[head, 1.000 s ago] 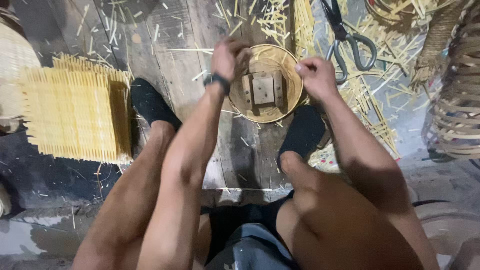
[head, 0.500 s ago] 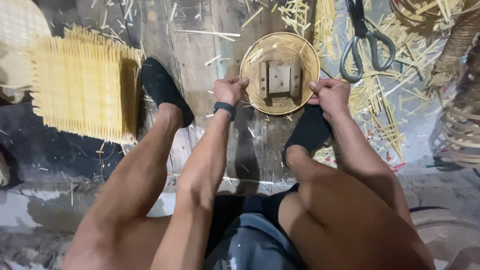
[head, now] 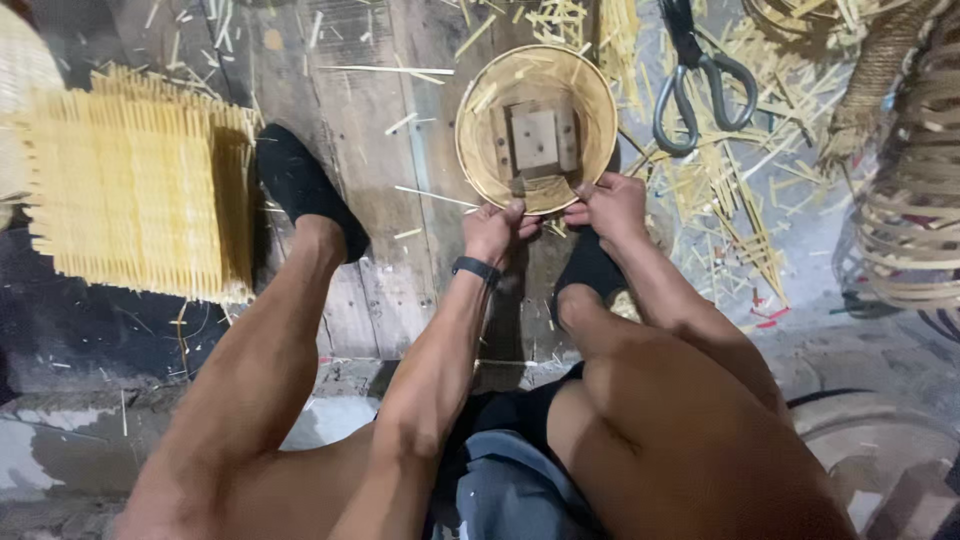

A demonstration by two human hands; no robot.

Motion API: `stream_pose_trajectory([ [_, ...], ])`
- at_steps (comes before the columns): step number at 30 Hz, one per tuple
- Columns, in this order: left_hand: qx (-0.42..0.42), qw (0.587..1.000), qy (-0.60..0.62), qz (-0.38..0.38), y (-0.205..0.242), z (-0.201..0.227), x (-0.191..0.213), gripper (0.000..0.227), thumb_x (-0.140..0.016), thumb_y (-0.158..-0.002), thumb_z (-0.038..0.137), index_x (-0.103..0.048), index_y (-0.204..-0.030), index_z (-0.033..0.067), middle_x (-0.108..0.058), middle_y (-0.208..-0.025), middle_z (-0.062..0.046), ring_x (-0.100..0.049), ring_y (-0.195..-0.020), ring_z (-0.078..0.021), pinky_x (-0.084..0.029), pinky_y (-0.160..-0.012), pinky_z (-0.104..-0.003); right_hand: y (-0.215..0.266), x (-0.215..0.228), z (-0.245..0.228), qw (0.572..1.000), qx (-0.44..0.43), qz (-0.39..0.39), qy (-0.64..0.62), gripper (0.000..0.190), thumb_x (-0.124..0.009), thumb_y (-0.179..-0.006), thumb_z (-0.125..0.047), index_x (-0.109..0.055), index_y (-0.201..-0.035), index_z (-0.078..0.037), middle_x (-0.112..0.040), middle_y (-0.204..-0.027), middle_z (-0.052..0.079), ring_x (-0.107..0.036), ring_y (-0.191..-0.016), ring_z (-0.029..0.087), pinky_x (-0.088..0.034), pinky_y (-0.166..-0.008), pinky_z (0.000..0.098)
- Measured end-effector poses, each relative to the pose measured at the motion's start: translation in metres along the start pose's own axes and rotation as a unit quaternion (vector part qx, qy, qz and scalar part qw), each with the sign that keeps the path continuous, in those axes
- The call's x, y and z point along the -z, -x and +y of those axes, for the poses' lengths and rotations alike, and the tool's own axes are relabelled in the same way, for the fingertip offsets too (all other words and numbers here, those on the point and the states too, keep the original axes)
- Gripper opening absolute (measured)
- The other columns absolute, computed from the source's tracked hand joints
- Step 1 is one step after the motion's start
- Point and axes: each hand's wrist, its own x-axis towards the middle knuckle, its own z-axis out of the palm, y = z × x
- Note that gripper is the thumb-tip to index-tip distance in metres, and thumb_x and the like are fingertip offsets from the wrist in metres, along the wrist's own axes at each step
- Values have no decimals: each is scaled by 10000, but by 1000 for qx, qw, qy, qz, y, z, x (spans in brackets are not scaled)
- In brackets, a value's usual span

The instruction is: The person sits on the floor and repeatedly places a woven bamboo mat over a circular wooden mold. They use shears to trim the excess bamboo strips around the edge of the mold, then remove the mold and set the trimmed piece aside.

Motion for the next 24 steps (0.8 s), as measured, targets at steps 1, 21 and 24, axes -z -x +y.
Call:
stream_pose_trajectory([
  [1, 3, 999, -18, 30, 1, -2, 0, 211, -654, -953, 41, -632, -1098, -111, -748, -946, -207, -761, -745, -274, -643, -634, -355, 0, 0, 3, 1000, 2, 0, -6, 174, -648, -969, -41, -694, -1077, 87, -747, -894, 174, -747, -702, 257, -639, -565, 341],
  [21, -408, 883, -233, 8, 60, 137, -56, 539, -478, -1113, 428, -614, -1384, -17, -684, -1241, -70, -591, -1171, -144, -450, -1044, -306, 67, -52, -136, 726, 545, 23, 418, 1054, -970, -613, -336, -349, -1406, -26, -459, -1328, 217, -433, -1276, 419, -313, -1136, 593],
  [24, -424, 863, -263, 79, 53, 136, -60, 537, -470, -1106, 436, -654, -1263, -43, -708, -1099, -71, -613, -1051, -147, -497, -955, -311, 65, -59, -130, 772, 500, 12, 393, 1057, -951, -620, -355, -339, -1408, -6, -441, -1352, 246, -423, -1277, 432, -313, -1122, 567],
])
